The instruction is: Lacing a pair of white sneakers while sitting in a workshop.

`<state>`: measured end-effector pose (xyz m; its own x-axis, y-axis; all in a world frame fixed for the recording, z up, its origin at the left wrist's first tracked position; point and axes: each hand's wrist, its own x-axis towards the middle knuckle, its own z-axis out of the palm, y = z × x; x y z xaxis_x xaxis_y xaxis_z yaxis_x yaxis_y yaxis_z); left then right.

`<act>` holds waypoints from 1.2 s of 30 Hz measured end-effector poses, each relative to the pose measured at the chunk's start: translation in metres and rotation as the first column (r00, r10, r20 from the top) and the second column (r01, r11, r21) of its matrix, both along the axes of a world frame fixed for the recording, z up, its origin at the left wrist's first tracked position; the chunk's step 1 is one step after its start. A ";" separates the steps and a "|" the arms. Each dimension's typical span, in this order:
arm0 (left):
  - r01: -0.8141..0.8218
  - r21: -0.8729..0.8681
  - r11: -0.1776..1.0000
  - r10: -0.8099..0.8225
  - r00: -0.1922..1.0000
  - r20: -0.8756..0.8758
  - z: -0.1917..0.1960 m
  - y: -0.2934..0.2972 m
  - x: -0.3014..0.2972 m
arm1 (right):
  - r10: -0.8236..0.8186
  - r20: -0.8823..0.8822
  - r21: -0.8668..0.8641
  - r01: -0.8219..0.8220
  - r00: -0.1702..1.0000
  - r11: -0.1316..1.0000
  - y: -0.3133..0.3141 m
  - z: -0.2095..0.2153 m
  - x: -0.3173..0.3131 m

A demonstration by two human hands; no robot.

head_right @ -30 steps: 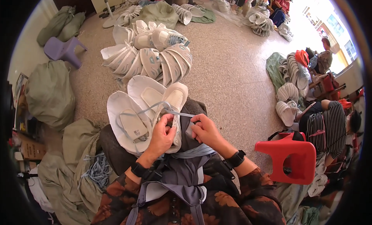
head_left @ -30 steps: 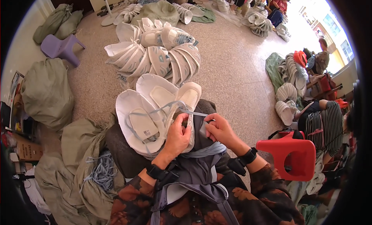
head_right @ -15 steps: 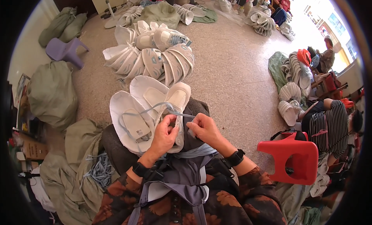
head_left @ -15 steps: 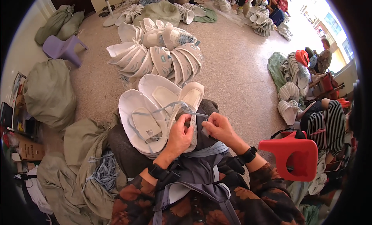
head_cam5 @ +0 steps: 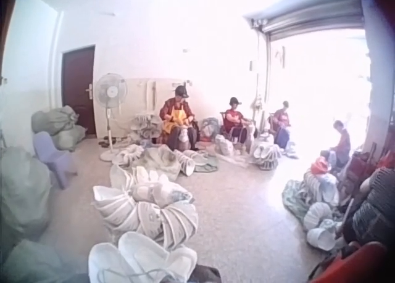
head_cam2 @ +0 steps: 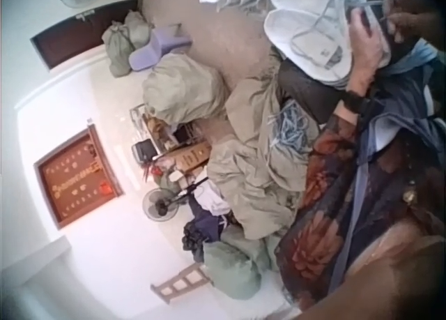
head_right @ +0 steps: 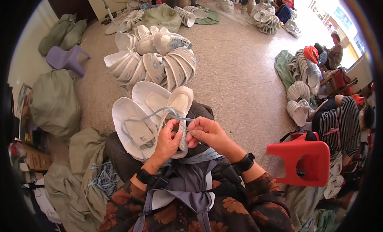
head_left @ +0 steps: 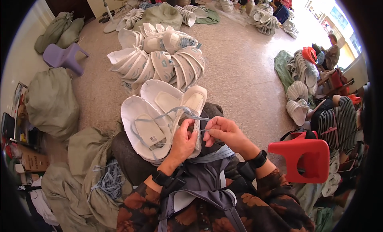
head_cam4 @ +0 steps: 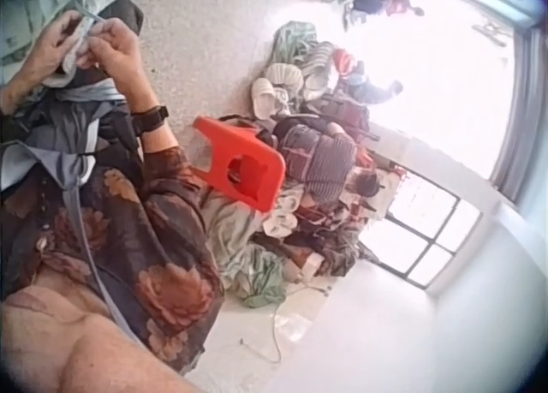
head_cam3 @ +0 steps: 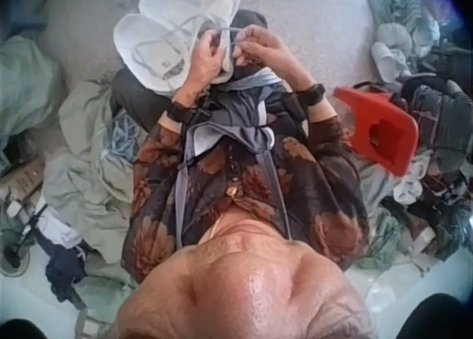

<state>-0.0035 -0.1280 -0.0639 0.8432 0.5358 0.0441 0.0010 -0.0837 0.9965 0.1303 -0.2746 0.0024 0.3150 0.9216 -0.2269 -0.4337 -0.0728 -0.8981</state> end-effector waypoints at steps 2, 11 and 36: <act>0.000 -0.016 1.000 0.000 1.000 0.006 -0.001 0.000 -0.001 | -0.003 -0.043 0.013 0.004 0.999 1.000 0.003 0.013 0.000; 0.087 -0.028 0.996 -0.089 0.991 -0.095 0.006 0.004 -0.002 | 0.011 0.183 -0.275 0.040 0.983 0.961 0.005 -0.031 0.001; 0.030 -0.047 0.998 -0.030 1.000 -0.002 -0.003 -0.001 0.003 | -0.279 0.631 0.019 0.345 0.724 0.938 0.031 -0.047 -0.008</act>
